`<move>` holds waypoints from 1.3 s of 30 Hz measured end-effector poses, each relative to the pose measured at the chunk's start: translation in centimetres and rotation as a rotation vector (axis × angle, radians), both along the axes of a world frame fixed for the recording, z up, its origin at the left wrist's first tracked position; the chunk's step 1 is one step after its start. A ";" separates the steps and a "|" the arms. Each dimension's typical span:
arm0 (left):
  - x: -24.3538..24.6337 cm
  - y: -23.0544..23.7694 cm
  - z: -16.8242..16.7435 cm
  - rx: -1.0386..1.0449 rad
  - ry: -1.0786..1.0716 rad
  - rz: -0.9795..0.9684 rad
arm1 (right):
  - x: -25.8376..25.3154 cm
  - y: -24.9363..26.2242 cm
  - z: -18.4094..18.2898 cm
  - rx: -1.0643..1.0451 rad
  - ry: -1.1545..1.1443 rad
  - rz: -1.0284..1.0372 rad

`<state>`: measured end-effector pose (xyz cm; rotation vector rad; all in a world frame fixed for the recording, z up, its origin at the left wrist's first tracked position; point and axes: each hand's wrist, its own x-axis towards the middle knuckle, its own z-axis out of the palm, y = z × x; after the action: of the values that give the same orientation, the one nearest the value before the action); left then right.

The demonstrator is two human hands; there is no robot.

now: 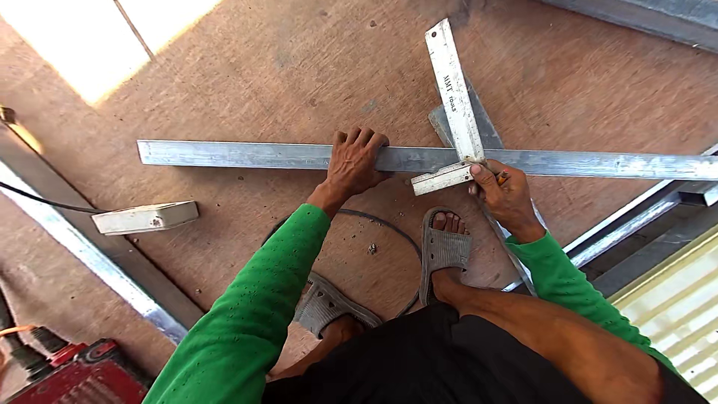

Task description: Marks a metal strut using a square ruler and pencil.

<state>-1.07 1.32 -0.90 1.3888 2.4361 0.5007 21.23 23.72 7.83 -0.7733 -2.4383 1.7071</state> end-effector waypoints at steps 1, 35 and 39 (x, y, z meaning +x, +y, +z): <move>-0.5 -0.1 0.6 0.027 -0.095 -0.022 | -0.8 0.1 -0.3 -0.009 0.026 -0.010; -1.8 2.7 4.7 -0.143 -0.101 -0.360 | 0.6 -9.6 -6.9 -0.731 -0.470 0.092; -1.1 1.8 3.9 -0.150 -0.040 -0.364 | 0.8 -9.5 -7.0 -0.746 -0.459 0.104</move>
<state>-2.19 3.17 2.97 1.6845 2.0728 0.2499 21.98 14.19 0.85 -1.2313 -2.0450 2.7976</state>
